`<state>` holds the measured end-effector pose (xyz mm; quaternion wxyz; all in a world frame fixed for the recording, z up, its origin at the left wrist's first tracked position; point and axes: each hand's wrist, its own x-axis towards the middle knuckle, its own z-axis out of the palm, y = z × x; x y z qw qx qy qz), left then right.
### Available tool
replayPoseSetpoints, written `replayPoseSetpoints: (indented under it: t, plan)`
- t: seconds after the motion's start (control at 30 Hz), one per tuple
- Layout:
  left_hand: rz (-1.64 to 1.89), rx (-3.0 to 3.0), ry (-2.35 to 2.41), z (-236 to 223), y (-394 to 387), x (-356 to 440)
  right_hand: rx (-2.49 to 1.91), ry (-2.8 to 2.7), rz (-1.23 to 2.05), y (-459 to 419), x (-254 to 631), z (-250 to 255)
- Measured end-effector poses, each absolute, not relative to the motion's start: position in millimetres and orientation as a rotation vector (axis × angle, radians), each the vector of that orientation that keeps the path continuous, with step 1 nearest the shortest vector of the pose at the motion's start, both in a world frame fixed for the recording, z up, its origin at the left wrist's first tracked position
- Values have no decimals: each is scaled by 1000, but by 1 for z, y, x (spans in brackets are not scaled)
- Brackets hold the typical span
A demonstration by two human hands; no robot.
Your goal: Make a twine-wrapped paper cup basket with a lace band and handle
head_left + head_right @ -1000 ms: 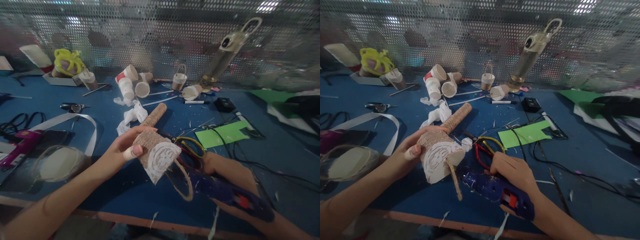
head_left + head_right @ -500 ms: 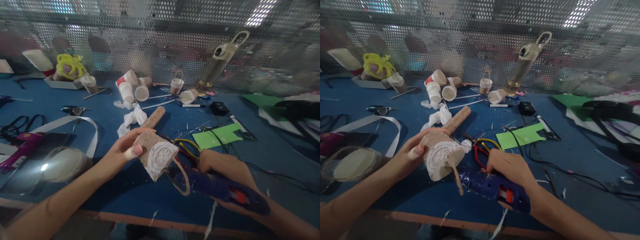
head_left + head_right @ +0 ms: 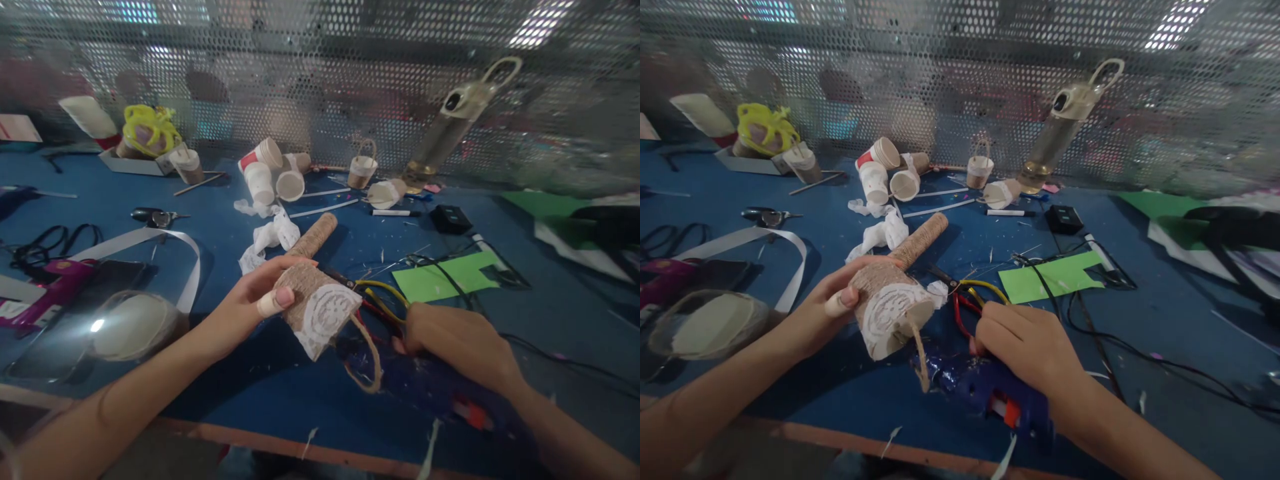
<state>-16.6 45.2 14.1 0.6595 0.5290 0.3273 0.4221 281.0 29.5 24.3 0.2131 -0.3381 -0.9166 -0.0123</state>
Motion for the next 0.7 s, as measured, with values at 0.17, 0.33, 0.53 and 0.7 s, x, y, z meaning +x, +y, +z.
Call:
replayPoseSetpoints:
  t: [0.17, 0.33, 0.53, 0.7]
  plan:
    - [969, 1215, 774, 13, 47, -15, -851, -2585, -10, 33, 286, 25]
    - [938, 1224, 811, 14, 47, -13, -937, -2605, 6, 30, 286, 26]
    - [913, 1236, 843, 13, 48, -12, -872, -2602, 34, 30, 284, 24]
    - [903, 1259, 860, 13, 48, -12, -682, -2633, 5, 39, 290, 21]
